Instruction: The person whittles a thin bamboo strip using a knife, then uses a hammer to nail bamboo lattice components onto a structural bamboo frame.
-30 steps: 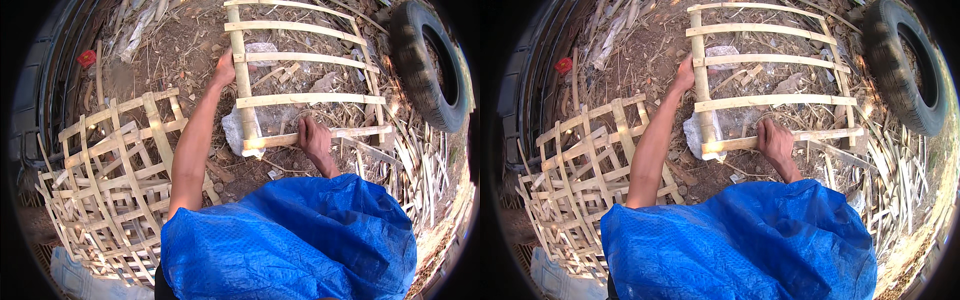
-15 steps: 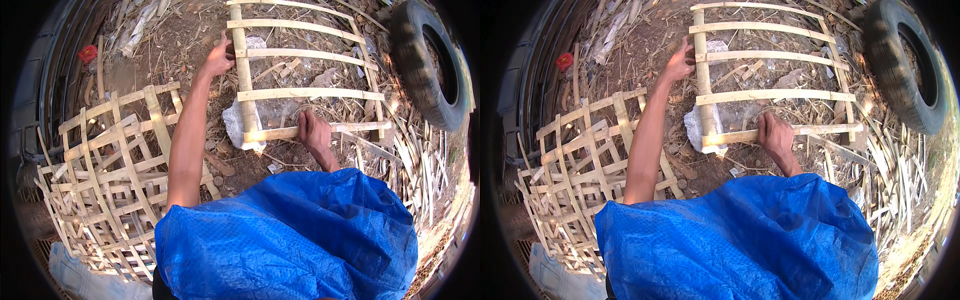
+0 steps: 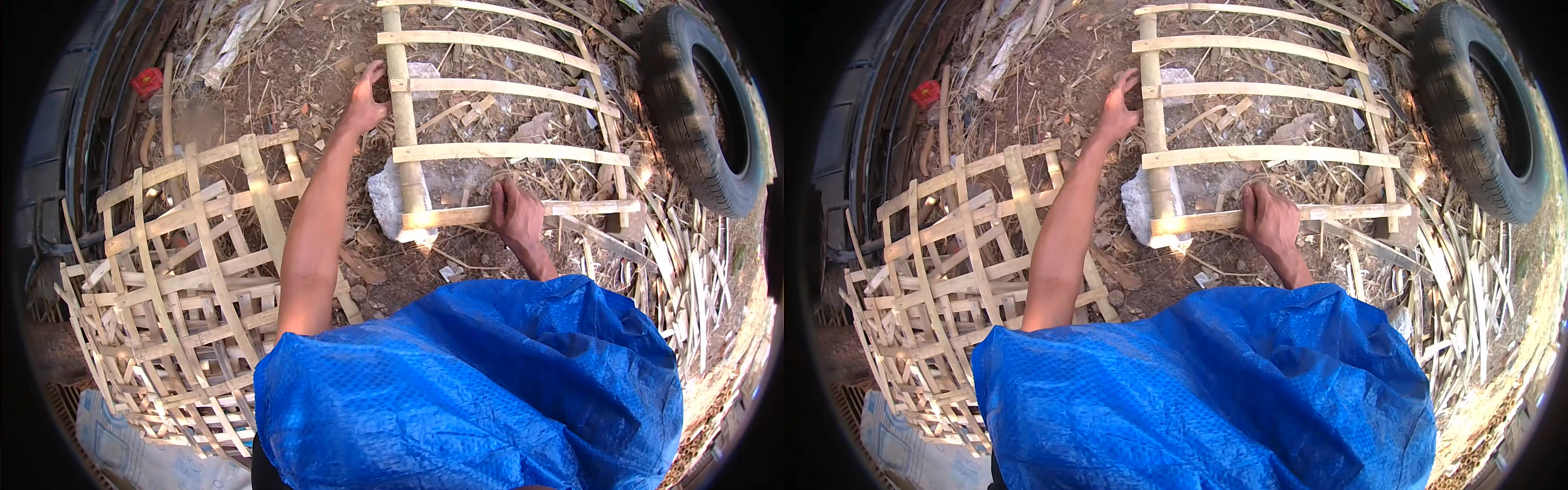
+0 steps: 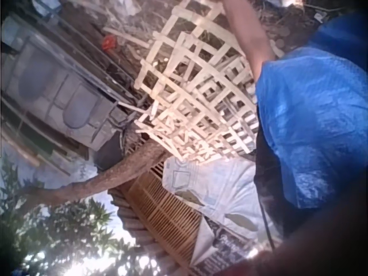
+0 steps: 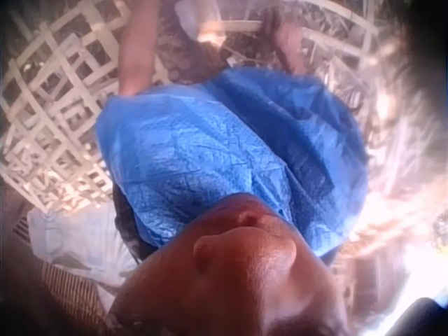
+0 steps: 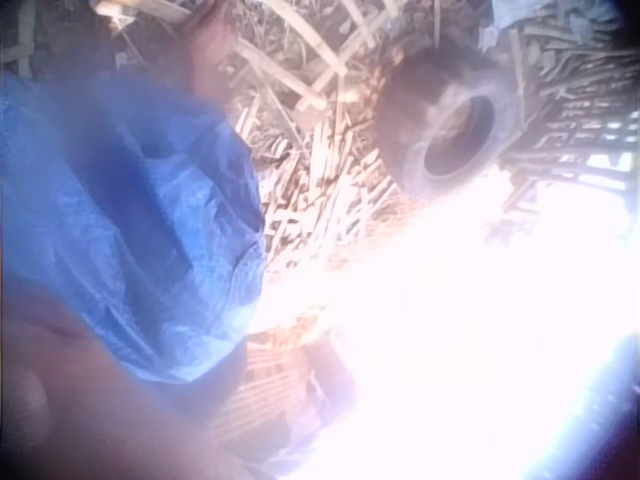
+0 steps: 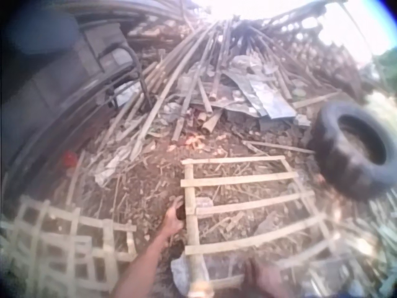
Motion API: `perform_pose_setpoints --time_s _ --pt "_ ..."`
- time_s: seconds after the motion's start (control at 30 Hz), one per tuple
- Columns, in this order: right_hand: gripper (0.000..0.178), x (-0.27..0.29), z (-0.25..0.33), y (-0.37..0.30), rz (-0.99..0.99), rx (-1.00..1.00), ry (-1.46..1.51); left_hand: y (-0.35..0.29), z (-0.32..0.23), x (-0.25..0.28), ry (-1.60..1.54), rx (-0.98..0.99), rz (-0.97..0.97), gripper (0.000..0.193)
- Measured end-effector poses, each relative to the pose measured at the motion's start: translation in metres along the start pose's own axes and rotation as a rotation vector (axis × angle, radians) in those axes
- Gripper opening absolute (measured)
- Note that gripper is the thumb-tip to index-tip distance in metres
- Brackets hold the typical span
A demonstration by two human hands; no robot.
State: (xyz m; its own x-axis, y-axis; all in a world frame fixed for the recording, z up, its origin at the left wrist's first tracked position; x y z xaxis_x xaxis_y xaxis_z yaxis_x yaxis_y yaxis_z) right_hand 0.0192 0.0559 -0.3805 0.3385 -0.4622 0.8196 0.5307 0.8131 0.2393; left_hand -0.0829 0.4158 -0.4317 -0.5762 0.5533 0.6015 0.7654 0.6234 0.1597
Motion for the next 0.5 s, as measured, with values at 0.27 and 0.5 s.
perform_pose_setpoints --time_s 0.27,0.5 --pt "0.025 0.0 0.001 -0.001 0.061 -0.042 -0.003 -0.011 -0.015 0.014 -0.014 0.13 0.092 0.096" --pt "0.024 0.001 -0.003 -0.002 0.036 -0.087 -0.036 -0.086 -0.067 0.042 0.103 0.233 0.044 0.067"
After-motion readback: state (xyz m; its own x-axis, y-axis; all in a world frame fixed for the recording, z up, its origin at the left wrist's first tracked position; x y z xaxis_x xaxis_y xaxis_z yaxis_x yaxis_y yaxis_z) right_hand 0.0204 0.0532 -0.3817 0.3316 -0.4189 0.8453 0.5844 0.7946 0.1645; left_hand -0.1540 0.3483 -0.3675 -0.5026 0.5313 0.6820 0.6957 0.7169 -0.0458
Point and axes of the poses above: each hand's wrist, its own y-axis towards the middle knuckle, its own x-axis out of the back of the hand, z = x × y, the point moved 3 cm from there along y, towards the middle knuckle, and after that the axes turned 4 degrees about y, right-handed, at the moved point
